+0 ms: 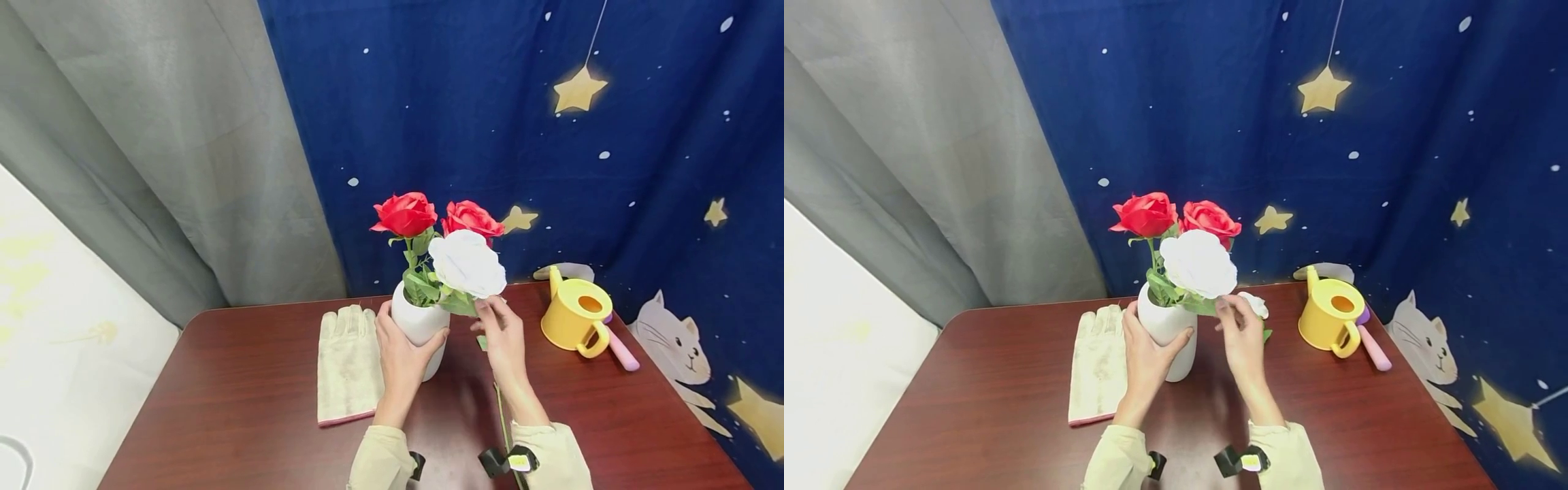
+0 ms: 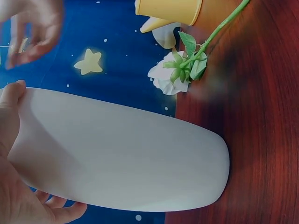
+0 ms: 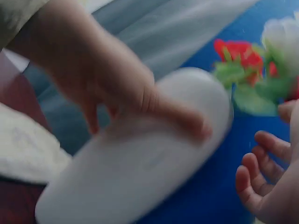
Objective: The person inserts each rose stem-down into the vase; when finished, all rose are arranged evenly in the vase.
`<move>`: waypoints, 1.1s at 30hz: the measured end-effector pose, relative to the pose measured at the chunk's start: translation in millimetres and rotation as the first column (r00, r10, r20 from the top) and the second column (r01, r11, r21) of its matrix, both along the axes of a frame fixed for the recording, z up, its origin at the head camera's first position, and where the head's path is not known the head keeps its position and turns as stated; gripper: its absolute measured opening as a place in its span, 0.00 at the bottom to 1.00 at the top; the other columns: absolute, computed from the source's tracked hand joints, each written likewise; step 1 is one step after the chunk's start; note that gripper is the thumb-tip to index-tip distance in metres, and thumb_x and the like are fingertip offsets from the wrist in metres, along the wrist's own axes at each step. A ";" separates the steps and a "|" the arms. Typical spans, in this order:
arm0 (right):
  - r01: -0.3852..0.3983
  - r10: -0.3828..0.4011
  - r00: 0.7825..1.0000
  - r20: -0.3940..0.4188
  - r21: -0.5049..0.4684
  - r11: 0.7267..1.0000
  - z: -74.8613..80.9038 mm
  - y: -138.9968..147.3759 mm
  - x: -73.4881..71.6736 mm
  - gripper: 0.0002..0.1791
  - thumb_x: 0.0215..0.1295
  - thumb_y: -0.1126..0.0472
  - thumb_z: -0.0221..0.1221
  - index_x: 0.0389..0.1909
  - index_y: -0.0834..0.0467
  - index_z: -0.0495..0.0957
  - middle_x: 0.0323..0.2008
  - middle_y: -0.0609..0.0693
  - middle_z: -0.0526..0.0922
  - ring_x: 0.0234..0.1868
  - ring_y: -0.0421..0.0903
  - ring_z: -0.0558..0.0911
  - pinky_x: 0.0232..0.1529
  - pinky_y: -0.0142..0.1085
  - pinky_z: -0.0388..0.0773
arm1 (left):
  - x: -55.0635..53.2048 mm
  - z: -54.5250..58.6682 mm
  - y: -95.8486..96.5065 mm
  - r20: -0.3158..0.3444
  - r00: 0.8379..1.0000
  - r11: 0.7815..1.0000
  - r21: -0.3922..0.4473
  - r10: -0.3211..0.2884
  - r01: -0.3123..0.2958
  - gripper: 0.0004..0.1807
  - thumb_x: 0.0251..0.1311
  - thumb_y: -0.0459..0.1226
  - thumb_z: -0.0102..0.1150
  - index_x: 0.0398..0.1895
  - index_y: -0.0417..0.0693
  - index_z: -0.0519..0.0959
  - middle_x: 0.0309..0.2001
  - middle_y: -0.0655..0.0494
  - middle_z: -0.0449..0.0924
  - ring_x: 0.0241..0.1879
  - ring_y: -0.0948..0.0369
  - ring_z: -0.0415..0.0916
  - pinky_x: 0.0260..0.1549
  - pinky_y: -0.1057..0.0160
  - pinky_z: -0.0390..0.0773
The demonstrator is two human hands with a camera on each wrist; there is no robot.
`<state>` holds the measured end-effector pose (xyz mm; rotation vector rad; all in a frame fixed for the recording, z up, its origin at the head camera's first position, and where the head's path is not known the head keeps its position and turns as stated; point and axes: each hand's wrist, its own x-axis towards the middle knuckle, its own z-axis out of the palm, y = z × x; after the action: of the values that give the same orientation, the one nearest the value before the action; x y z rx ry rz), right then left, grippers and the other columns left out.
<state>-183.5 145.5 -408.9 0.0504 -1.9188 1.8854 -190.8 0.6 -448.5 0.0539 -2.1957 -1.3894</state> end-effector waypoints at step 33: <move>-0.283 0.085 0.838 0.539 0.295 0.913 -127.8 88.5 -27.1 0.07 0.61 0.72 0.49 0.33 0.72 0.75 0.24 0.52 0.78 0.26 0.43 0.72 0.28 0.33 0.68 | 34.5 13.2 -9.5 0.081 0.992 0.995 0.024 -0.093 0.092 0.52 0.39 0.49 0.73 0.65 0.41 0.54 0.58 0.45 0.61 0.58 0.49 0.58 0.54 0.49 0.62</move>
<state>-210.6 234.0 -536.7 -0.1815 -2.7121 1.7499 -156.3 -9.0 -435.3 0.0169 -2.2777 -1.4843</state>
